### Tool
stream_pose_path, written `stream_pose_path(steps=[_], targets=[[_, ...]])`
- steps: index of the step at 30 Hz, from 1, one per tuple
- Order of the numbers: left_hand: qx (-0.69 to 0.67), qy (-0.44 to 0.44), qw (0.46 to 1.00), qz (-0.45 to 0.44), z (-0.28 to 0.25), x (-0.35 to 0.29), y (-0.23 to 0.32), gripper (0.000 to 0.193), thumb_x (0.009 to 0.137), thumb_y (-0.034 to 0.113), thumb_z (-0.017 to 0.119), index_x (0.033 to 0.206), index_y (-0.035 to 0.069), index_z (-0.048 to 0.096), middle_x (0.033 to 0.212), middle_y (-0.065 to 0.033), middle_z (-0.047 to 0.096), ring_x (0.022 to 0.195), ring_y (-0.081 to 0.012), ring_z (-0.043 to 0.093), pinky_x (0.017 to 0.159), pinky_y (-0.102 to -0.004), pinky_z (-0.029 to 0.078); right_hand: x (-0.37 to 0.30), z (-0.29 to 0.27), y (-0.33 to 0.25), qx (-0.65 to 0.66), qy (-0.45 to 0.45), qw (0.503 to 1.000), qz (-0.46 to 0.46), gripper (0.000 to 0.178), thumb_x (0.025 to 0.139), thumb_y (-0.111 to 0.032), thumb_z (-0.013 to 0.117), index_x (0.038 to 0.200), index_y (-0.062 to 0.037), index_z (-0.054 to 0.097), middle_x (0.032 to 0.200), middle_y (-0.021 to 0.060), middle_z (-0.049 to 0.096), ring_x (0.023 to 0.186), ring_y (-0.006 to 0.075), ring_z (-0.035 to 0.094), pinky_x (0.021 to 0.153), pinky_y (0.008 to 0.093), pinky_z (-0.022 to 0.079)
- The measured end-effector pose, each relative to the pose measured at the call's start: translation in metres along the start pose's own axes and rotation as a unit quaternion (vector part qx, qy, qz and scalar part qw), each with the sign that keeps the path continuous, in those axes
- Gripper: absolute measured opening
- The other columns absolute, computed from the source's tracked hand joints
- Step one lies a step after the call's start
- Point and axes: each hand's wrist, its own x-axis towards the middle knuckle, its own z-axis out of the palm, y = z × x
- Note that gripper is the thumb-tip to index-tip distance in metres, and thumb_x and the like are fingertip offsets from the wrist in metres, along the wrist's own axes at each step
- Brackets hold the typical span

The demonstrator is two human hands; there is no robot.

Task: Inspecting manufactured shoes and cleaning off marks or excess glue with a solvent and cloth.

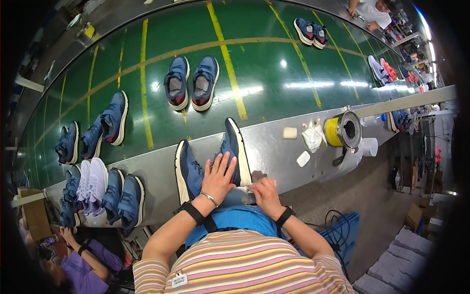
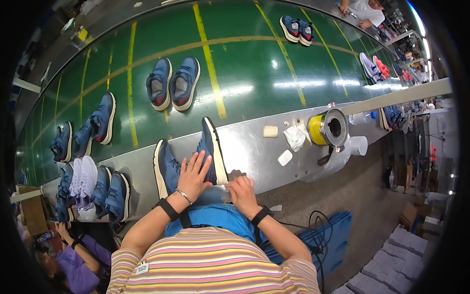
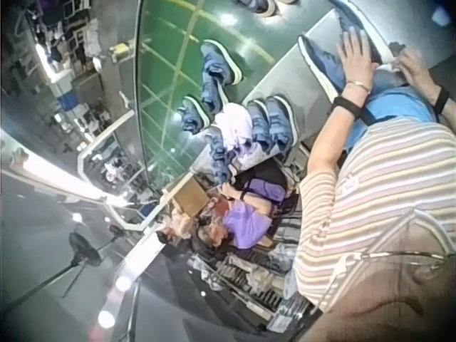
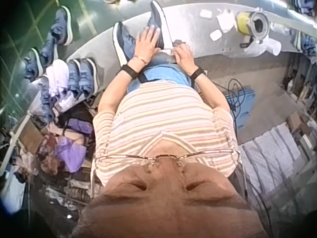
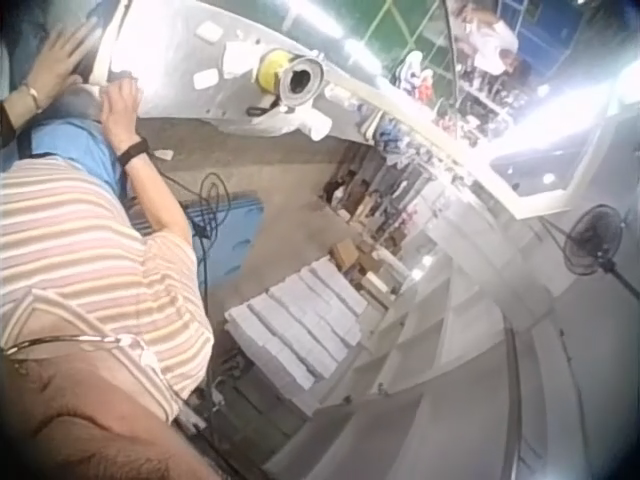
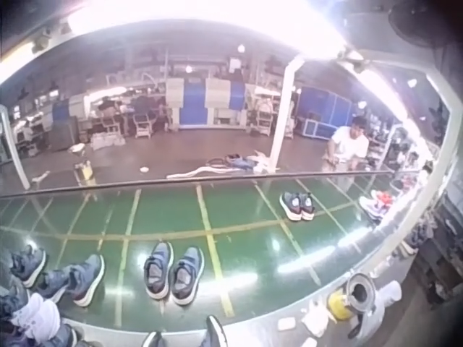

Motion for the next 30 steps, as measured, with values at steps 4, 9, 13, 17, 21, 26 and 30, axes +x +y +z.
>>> stream_pose_path(steps=[4,9,13,17,21,26,30], targets=[[0.002,0.006,1.000,-0.009,0.001,-0.001,-0.001,0.088,0.059,0.026,0.075,0.133,0.011,0.029,0.138,-0.0127,0.026,0.125,-0.0293,0.028,0.098,-0.0505,0.025,0.009,-0.016,0.007,0.008,0.029,0.999,0.030,0.004,0.074,-0.006,0.060,0.077,-0.0074,0.060,0.073,0.0069,0.051,0.074,0.0245,0.050,0.069,0.0328,0.037],[0.007,0.007,1.000,-0.006,0.000,0.002,0.000,0.088,0.060,0.026,0.074,0.133,0.011,0.029,0.139,-0.0126,0.025,0.125,-0.0291,0.028,0.098,-0.0504,0.025,0.040,-0.004,-0.008,0.021,0.029,0.998,-0.044,0.011,0.072,-0.001,0.062,0.082,-0.0048,0.061,0.074,0.0070,0.053,0.071,0.0231,0.051,0.066,0.0310,0.039],[0.006,0.005,1.000,-0.006,0.000,0.000,0.001,0.088,0.059,0.026,0.074,0.133,0.011,0.028,0.139,-0.0124,0.025,0.125,-0.0289,0.028,0.098,-0.0503,0.025,0.031,-0.003,-0.005,-0.016,0.035,0.995,-0.091,0.014,0.069,0.000,0.063,0.082,-0.0061,0.062,0.071,0.0056,0.050,0.069,0.0215,0.048,0.064,0.0310,0.037],[0.010,0.005,1.000,-0.011,0.001,0.002,0.000,0.089,0.060,0.026,0.075,0.134,0.011,0.028,0.139,-0.0121,0.025,0.125,-0.0287,0.028,0.098,-0.0503,0.025,0.028,-0.006,-0.007,-0.012,0.030,0.994,-0.103,0.013,0.069,0.000,0.063,0.080,-0.0065,0.062,0.072,0.0056,0.050,0.069,0.0220,0.049,0.064,0.0310,0.036],[0.005,0.008,1.000,-0.011,0.003,0.001,0.000,0.089,0.060,0.026,0.075,0.133,0.011,0.028,0.139,-0.0121,0.025,0.125,-0.0291,0.028,0.098,-0.0504,0.025,-0.001,-0.001,0.003,-0.010,-0.036,0.994,-0.106,0.013,0.069,0.000,0.062,0.080,-0.0066,0.061,0.073,0.0062,0.051,0.070,0.0231,0.049,0.065,0.0314,0.037],[0.001,0.003,1.000,-0.011,0.003,0.001,0.001,0.088,0.059,0.026,0.075,0.133,0.010,0.030,0.139,-0.0121,0.026,0.125,-0.0295,0.028,0.098,-0.0509,0.025,0.021,-0.005,-0.023,0.076,0.052,0.996,-0.018,0.012,0.069,0.000,0.060,0.078,-0.0062,0.059,0.075,0.0074,0.051,0.075,0.0250,0.049,0.067,0.0328,0.038],[0.001,0.009,1.000,-0.009,0.003,0.004,0.003,0.087,0.059,0.026,0.075,0.132,0.011,0.031,0.138,-0.0118,0.026,0.125,-0.0293,0.029,0.098,-0.0514,0.026,-0.003,0.003,0.007,-0.051,-0.058,0.993,-0.091,0.012,0.070,-0.002,0.058,0.081,-0.0075,0.059,0.073,0.0060,0.048,0.077,0.0242,0.049,0.069,0.0325,0.038]])
